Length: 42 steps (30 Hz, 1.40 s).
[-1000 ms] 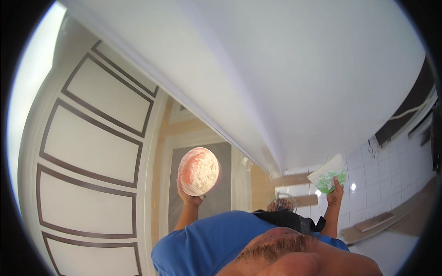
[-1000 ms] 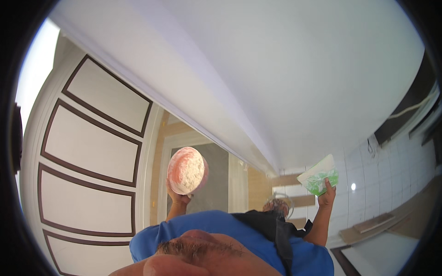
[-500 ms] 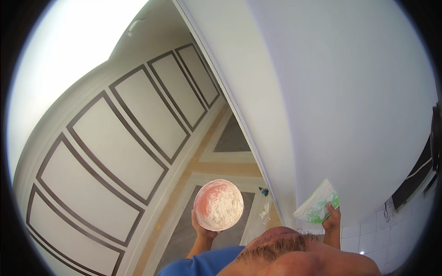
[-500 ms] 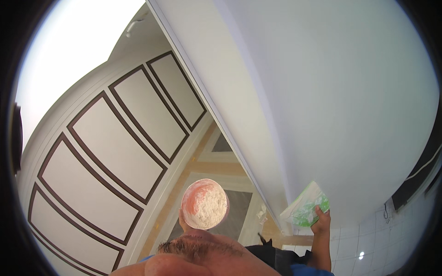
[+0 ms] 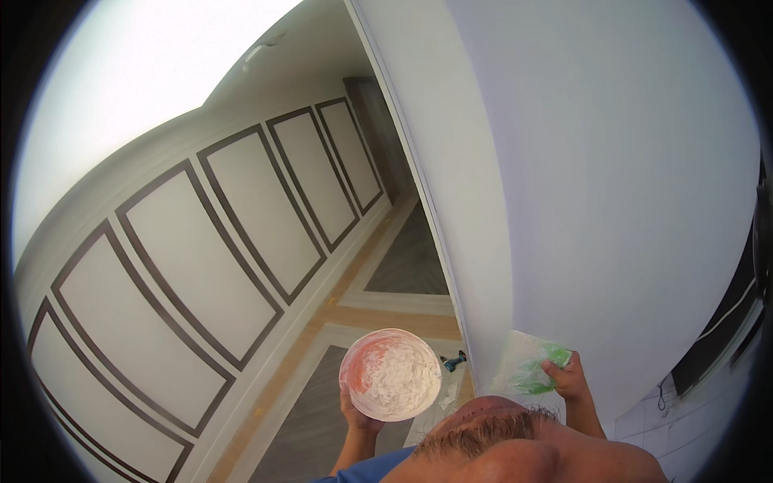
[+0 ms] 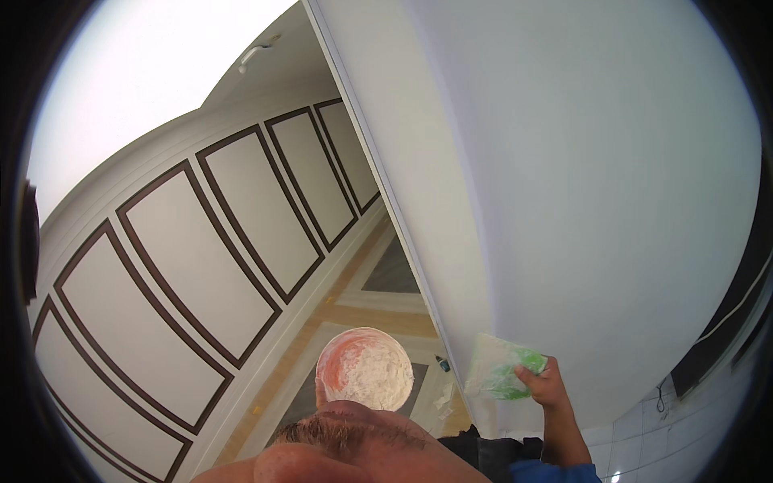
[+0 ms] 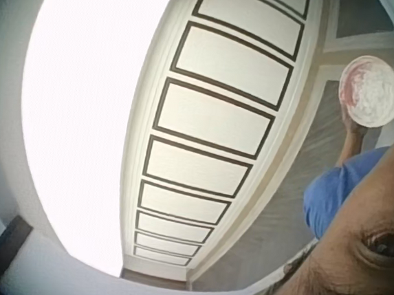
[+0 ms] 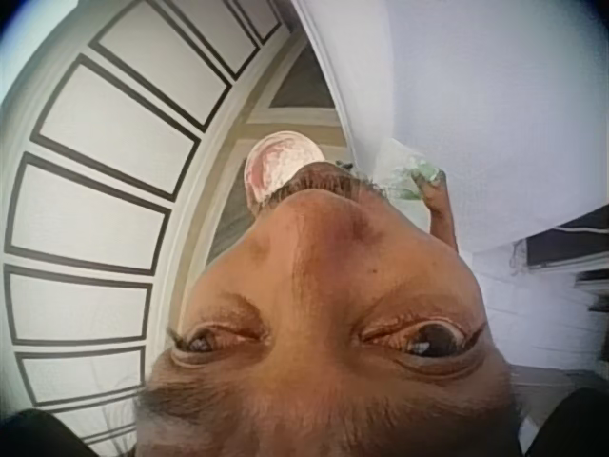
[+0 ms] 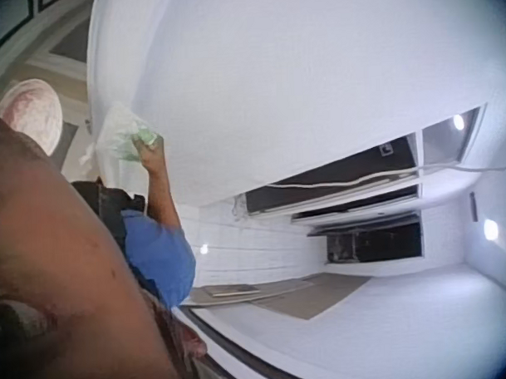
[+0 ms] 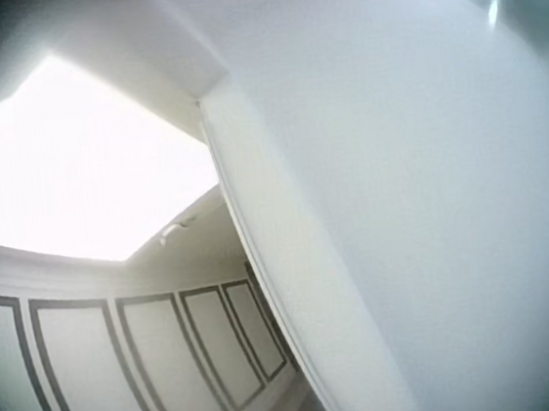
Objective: The person applies white plaster to a wall using a green trowel and a pink bucket. They scoop plaster from the bucket and spread it onto the wall surface, working along a corridor.
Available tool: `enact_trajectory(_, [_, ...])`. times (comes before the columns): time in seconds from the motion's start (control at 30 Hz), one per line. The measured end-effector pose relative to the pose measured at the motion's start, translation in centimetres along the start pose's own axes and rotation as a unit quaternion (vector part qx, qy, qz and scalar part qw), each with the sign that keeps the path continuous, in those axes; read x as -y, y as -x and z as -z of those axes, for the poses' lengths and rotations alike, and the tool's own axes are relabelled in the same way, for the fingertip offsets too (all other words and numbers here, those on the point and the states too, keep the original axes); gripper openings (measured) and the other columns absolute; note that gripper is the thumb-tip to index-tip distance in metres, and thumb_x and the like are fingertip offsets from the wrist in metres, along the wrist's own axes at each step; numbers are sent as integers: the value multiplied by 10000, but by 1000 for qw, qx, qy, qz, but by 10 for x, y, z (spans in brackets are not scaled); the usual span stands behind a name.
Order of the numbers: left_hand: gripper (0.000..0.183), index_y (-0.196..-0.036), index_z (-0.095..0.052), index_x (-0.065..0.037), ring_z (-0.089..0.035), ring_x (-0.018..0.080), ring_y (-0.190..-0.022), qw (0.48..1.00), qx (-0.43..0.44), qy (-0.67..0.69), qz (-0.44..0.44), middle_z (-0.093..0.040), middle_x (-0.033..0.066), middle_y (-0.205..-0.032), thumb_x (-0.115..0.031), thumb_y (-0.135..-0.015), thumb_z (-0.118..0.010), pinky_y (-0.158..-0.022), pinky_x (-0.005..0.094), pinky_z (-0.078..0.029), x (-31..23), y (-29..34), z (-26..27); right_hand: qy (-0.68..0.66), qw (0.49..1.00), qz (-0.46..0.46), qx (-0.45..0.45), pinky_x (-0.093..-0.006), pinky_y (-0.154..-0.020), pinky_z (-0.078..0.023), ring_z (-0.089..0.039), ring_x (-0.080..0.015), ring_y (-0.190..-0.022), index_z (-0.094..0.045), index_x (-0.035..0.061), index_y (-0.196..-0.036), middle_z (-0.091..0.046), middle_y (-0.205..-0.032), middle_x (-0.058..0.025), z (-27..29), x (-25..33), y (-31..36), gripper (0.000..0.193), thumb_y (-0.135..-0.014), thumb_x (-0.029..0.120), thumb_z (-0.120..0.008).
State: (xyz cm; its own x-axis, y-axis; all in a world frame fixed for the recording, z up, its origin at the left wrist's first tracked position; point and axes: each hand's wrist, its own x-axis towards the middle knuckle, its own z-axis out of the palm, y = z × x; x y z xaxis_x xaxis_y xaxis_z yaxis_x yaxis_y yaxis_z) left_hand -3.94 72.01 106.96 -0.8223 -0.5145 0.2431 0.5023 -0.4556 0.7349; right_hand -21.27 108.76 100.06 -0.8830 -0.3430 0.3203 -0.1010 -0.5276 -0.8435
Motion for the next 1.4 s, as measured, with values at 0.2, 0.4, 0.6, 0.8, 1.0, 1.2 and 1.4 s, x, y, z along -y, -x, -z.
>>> enact_trajectory(0.2, [735, -1534, -404, -75, -497, 370, -1373, 1000, -7, 11, -15, -483, 172, -1523, -599, -1018, -406, -1130, 532, -437, -2, -1, -9, 94, 994, -17, 51, -307, -815, -542, -653, -116, -899, -707, -60, -1120, -737, -1002, -66, -33, 14, -18, 222, -959, 93, -706])
enact_trajectory(0.4, [707, -1527, -409, -67, -502, 359, -1368, 999, -23, 2, -32, -492, 168, -1515, -570, -1030, -409, -1132, 518, -432, 2, -4, -13, 67, 997, -23, 38, -307, -806, -544, -654, -113, -891, -709, -57, -1138, -739, -1005, -59, -43, 4, -29, 216, -963, 70, -694])
enact_trajectory(0.6, [679, -1520, -414, -60, -507, 349, -1363, 998, -41, -18, -50, -501, 163, -1507, -541, -1041, -412, -1134, 505, -426, -7, -7, -26, 111, 992, -41, 52, -294, -767, -535, -635, -90, -855, -729, -46, -1089, -736, -943, -32, -52, 1, -30, 191, -951, 86, -710])
enact_trajectory(0.8, [621, -1527, -408, -71, -493, 324, -1377, 999, -33, -4, -31, -497, 139, -1512, -482, -1063, -417, -1144, 488, -422, -9, -12, -22, 174, 980, -73, 57, -288, -744, -527, -612, -79, -814, -728, -42, -1051, -722, -877, -13, -63, 21, -28, 188, -945, 113, -713])
enact_trajectory(1.0, [664, -1529, -393, -45, -477, 329, -1392, 996, -84, -21, -23, -482, 160, -1523, -503, -1051, -445, -1161, 496, -401, -9, -5, -15, 269, 953, -29, 140, -304, -827, -535, -658, -126, -899, -693, -63, -1192, -760, -1005, -126, -97, 52, -40, 272, -954, 65, -676])
enact_trajectory(1.2, [658, -1553, -339, -74, -480, 320, -1393, 989, -114, -79, -54, -465, 160, -1528, -480, -1051, -467, -1153, 499, -415, -4, -1, -19, 370, 890, 68, 259, -372, -870, -551, -721, -328, -947, -714, 15, -1212, -745, -1138, -182, -118, 58, -57, 280, -939, 50, -666])
enact_trajectory(1.4, [702, -1511, -369, 19, -532, 307, -1342, 983, -122, -134, -10, -501, 198, -1479, -479, -1041, -522, -1125, 457, -444, -5, -5, -6, 494, 780, 67, 379, -425, -809, -548, -691, -349, -928, -691, 78, -1263, -744, -1079, -149, -150, 74, -83, 352, -916, 52, -638])
